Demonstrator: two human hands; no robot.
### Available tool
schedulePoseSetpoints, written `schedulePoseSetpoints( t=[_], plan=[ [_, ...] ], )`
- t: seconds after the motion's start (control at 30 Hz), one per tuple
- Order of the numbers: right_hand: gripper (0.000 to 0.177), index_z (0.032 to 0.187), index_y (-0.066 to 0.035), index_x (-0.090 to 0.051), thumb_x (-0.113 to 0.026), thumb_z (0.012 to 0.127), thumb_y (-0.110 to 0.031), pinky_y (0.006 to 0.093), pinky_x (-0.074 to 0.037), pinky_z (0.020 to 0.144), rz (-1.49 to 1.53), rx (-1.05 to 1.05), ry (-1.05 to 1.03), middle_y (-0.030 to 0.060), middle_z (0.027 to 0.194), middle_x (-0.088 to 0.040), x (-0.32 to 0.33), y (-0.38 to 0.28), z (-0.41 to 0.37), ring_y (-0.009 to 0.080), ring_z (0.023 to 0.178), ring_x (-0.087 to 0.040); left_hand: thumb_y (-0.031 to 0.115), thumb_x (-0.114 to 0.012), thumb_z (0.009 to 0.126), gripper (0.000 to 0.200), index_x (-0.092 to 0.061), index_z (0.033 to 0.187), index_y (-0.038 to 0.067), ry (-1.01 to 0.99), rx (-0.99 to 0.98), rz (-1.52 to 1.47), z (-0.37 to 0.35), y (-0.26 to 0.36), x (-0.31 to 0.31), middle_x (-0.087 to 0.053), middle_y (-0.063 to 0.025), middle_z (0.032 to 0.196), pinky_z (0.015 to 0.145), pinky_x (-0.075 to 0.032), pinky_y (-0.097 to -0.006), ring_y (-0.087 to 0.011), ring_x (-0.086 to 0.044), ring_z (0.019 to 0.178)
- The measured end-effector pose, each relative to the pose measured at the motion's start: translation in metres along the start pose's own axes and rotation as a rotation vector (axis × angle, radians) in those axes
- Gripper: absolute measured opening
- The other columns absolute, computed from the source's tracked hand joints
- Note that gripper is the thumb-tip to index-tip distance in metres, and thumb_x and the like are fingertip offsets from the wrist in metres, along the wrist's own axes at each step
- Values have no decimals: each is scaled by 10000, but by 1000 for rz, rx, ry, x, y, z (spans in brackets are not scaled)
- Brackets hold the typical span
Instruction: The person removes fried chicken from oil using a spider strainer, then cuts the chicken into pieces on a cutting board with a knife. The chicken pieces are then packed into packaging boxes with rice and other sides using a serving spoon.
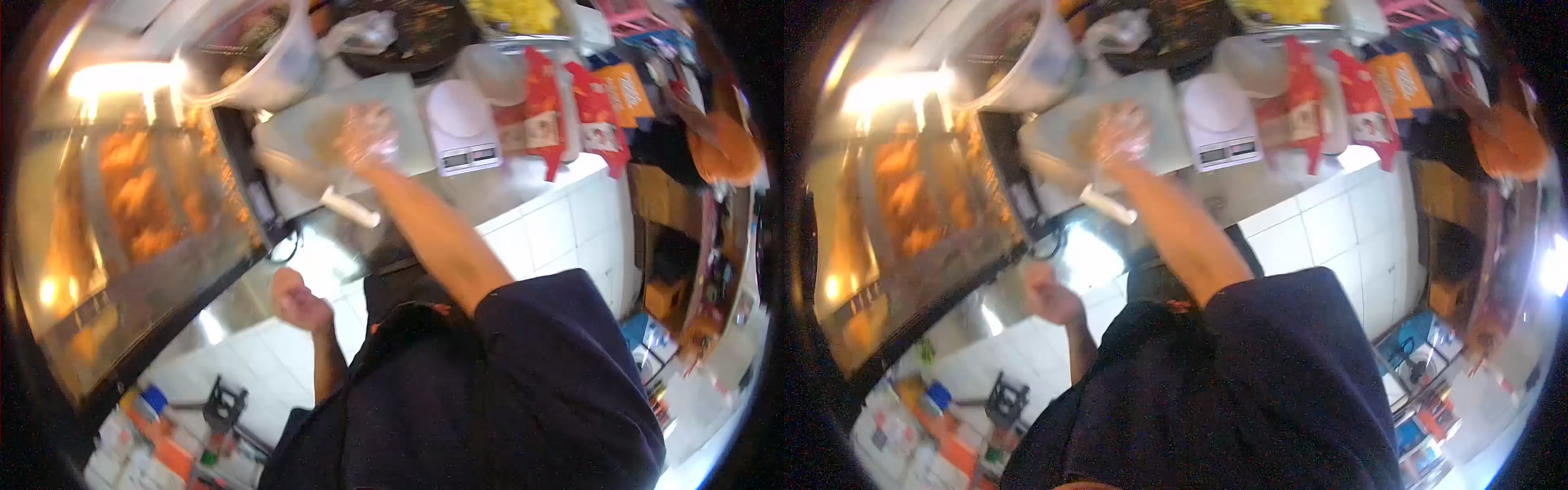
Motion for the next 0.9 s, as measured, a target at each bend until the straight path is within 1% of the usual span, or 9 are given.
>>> schedulePoseSetpoints(
  t=[0.07, 0.13, 0.17, 0.3, 0.43, 0.53, 0.6, 0.7, 0.9],
  plan=[
    [562, 1247, -103, -487, -651, 795, -393, 539, -474, 814, -111, 0, 184, 195, 1269, -448, -14, -8, -7, 366, 1139, -472, 281, -377, 938, 361, -521, 796, -17, -24, -68, -189, 3, -9, -4, -523, -126, 818, 718, -397, -347, -214, -493, 794],
    [464, 1200, -98, -507, -632, 801, -301, 518, -495, 751, 55, -62, -8, 164, 1202, -480, 5, -3, -4, 347, 1101, -486, 279, -384, 924, 350, -500, 762, -9, -72, -149, -360, 8, -3, -14, -499, -95, 777, 672, -375, -322, -185, -473, 748],
    [429, 1181, -100, -521, -623, 798, -263, 509, -500, 733, 50, -64, -36, 152, 1187, -493, 13, -3, -4, 343, 1083, -500, 276, -391, 908, 338, -384, 653, 54, 4, -51, -231, 23, 33, -36, -355, -40, 666, 589, -250, -297, -144, -342, 646],
    [339, 1109, -114, -564, -632, 791, -209, 492, -507, 658, 106, 204, -68, 124, 1066, -542, 28, -18, -17, 321, 969, -558, 243, -371, 901, 316, -377, 638, 67, -24, -86, -266, 35, 47, -53, -352, -39, 654, 596, -272, -286, -157, -358, 635],
    [252, 1036, -115, -577, -643, 795, -148, 479, -502, 617, 199, 175, 184, 126, 983, -556, -18, -23, -11, 283, 891, -581, 226, -365, 896, 305, -350, 626, 83, -27, -87, -259, 42, 66, -84, -338, -32, 646, 592, -270, -288, -152, -341, 620],
    [286, 1046, -92, -543, -656, 786, -121, 457, -501, 660, 133, -260, 146, 130, 975, -562, -28, 12, 22, 273, 864, -574, 244, -387, 880, 301, -341, 627, 88, -27, -174, -239, 48, 80, -103, -323, -26, 641, 574, -264, -292, -146, -329, 612],
    [352, 1082, -84, -491, -646, 772, -142, 411, -490, 689, 1152, 62, -438, 117, 989, -556, -2, 26, 23, 246, 877, -553, 249, -413, 852, 284, -358, 628, 83, -16, -221, -245, 48, 89, -119, -316, -24, 634, 554, -255, -284, -144, -331, 600],
    [445, 1115, -94, -440, -671, 742, -165, 367, -465, 748, 1604, 33, -675, 89, 992, -540, 108, 102, 0, 212, 913, -529, 249, -397, 894, 320, -380, 616, 91, -20, -215, -297, 49, 110, -155, -320, -32, 601, 530, -253, -291, -166, -342, 572],
    [465, 1107, -132, -410, -687, 735, -155, 320, -414, 817, 1872, 302, -562, 45, 981, -478, 236, 321, -15, 156, 967, -472, 192, -363, 852, 260, -364, 615, 86, -60, -97, 17, -2, 122, -240, -319, -8, 610, 536, -249, -250, -116, -325, 567]
  ],
)
Point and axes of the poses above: each hand's wrist, its own z-axis towards the middle knuckle, its own x-axis out of the back of the hand, y = z × x, the point moved 9 cm from there along z, towards the middle knuckle
